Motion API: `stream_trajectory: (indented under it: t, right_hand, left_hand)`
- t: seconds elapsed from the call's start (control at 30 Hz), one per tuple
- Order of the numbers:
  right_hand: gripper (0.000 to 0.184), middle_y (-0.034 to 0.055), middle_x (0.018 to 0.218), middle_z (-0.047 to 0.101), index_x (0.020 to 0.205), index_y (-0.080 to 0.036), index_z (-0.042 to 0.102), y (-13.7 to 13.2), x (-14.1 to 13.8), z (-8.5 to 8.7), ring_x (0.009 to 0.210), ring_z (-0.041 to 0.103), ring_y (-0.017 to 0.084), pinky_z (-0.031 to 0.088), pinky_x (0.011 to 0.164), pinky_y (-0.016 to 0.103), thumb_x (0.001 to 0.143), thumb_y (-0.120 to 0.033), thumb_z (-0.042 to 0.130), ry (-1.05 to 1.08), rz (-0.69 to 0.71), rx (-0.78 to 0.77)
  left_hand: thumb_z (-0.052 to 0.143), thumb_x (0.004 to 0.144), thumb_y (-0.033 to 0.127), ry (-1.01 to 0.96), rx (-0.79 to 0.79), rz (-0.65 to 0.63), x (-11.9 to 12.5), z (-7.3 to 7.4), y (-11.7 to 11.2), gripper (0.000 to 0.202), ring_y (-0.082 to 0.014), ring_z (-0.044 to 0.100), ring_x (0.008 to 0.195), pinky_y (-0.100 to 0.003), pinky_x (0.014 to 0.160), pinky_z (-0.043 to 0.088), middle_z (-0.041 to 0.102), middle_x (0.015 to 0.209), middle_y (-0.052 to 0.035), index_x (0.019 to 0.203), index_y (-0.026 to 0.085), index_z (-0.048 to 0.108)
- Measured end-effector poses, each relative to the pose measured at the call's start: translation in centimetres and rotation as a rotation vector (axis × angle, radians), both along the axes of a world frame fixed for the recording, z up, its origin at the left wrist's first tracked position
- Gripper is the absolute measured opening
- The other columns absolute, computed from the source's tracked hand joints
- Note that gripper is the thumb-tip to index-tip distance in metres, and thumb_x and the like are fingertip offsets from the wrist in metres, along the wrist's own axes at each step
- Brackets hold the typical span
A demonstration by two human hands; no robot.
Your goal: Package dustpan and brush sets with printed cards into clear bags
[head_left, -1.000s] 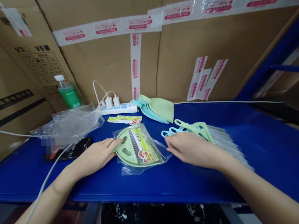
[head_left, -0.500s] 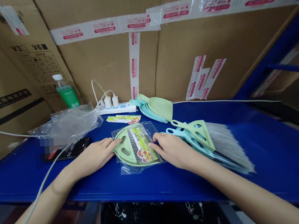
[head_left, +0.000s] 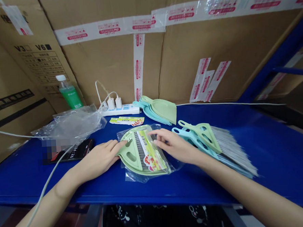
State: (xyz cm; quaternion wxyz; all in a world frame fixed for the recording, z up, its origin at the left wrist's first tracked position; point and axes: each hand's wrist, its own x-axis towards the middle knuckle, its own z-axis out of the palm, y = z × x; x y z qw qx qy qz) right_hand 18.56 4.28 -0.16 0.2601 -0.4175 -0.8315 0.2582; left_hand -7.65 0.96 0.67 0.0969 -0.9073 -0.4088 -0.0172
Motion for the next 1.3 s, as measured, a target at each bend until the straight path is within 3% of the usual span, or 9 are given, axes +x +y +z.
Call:
stream_trajectory:
  t: [0.2,0.37,0.6,0.77,0.87,0.97,1.07,1.2,1.3]
  right_hand:
    - [0.050,0.0073,0.093,0.056,0.138,-0.021,0.040,-0.6,0.0,-0.3,0.073,0.056,0.019,0.048,0.067,0.036,0.088,-0.021,0.039,-0.098,-0.068,0.147]
    - [0.068,0.0084,0.089,0.060,0.143,-0.013,0.025,-0.5,0.3,-0.3,0.064,0.055,0.019,0.048,0.056,0.035,0.084,-0.033,0.051,-0.019,-0.040,-0.002]
    - [0.072,0.0005,0.081,0.058,0.145,-0.017,0.019,0.1,0.5,-0.6,0.051,0.052,0.011,0.045,0.047,0.025,0.078,-0.012,0.047,0.026,-0.043,-0.238]
    - [0.061,0.0025,0.070,0.061,0.141,-0.012,0.033,0.3,1.0,1.8,0.059,0.056,0.017,0.046,0.062,0.032,0.081,-0.009,0.039,-0.182,-0.172,0.141]
    - [0.066,0.0126,0.100,0.065,0.144,-0.015,0.028,1.9,-0.1,4.0,0.077,0.061,0.023,0.045,0.066,0.035,0.079,-0.007,0.039,-0.320,-0.162,0.284]
    - [0.077,0.0164,0.127,0.055,0.146,-0.016,0.023,4.7,-2.6,5.5,0.100,0.059,0.025,0.045,0.076,0.034,0.073,0.002,0.039,-0.388,-0.061,0.381]
    - [0.077,0.0163,0.117,0.062,0.145,-0.014,0.023,7.8,-5.5,5.6,0.096,0.061,0.025,0.046,0.072,0.032,0.073,0.005,0.041,-0.557,-0.032,0.354]
    - [0.054,0.0155,0.104,0.067,0.127,-0.016,0.049,10.3,-8.3,4.9,0.090,0.063,0.025,0.045,0.069,0.031,0.076,0.003,0.047,-0.686,0.007,0.399]
    - [0.040,0.0209,0.107,0.064,0.110,-0.013,0.059,10.3,-9.0,5.1,0.098,0.060,0.029,0.045,0.072,0.034,0.078,0.005,0.043,-0.691,0.004,0.441]
  left_hand:
    - [0.027,0.095,0.022,-0.030,0.041,0.018,-0.1,0.0,-0.2,0.039,-0.0213,0.060,0.091,-0.033,0.077,0.050,0.061,0.101,-0.0090,0.131,0.018,0.041]
    - [0.027,0.095,0.022,-0.036,0.068,-0.029,-0.2,0.0,-0.1,0.038,-0.0212,0.060,0.088,-0.032,0.074,0.050,0.061,0.097,-0.0094,0.129,0.015,0.042]
    - [0.027,0.096,0.025,-0.035,-0.003,0.012,-0.1,0.4,-0.2,0.039,-0.0205,0.060,0.086,-0.032,0.077,0.050,0.062,0.094,-0.0074,0.131,0.018,0.041]
    - [0.032,0.095,0.028,-0.096,-0.114,0.038,-1.2,0.8,-0.6,0.045,-0.0217,0.060,0.097,-0.032,0.082,0.049,0.062,0.109,-0.0091,0.139,0.020,0.030]
    - [0.035,0.095,0.028,-0.119,-0.170,0.047,-1.7,0.7,-0.6,0.049,-0.0217,0.060,0.099,-0.033,0.084,0.049,0.061,0.112,-0.0090,0.142,0.022,0.024]
    - [0.035,0.094,0.027,-0.137,-0.187,0.047,-1.8,0.6,-0.5,0.049,-0.0219,0.059,0.102,-0.034,0.087,0.048,0.060,0.113,-0.0095,0.142,0.023,0.025]
    - [0.034,0.095,0.026,-0.135,-0.195,0.043,-1.7,0.6,-0.4,0.046,-0.0211,0.058,0.099,-0.032,0.084,0.048,0.059,0.110,-0.0090,0.140,0.022,0.030]
    - [0.033,0.095,0.021,-0.095,-0.184,-0.012,-1.4,0.9,-0.5,0.042,-0.0163,0.057,0.084,-0.025,0.071,0.047,0.056,0.096,-0.0044,0.135,0.028,0.042]
    - [0.033,0.096,0.021,-0.077,-0.145,-0.051,-1.2,1.0,-0.5,0.040,-0.0141,0.053,0.076,-0.023,0.066,0.044,0.052,0.087,-0.0018,0.132,0.031,0.047]
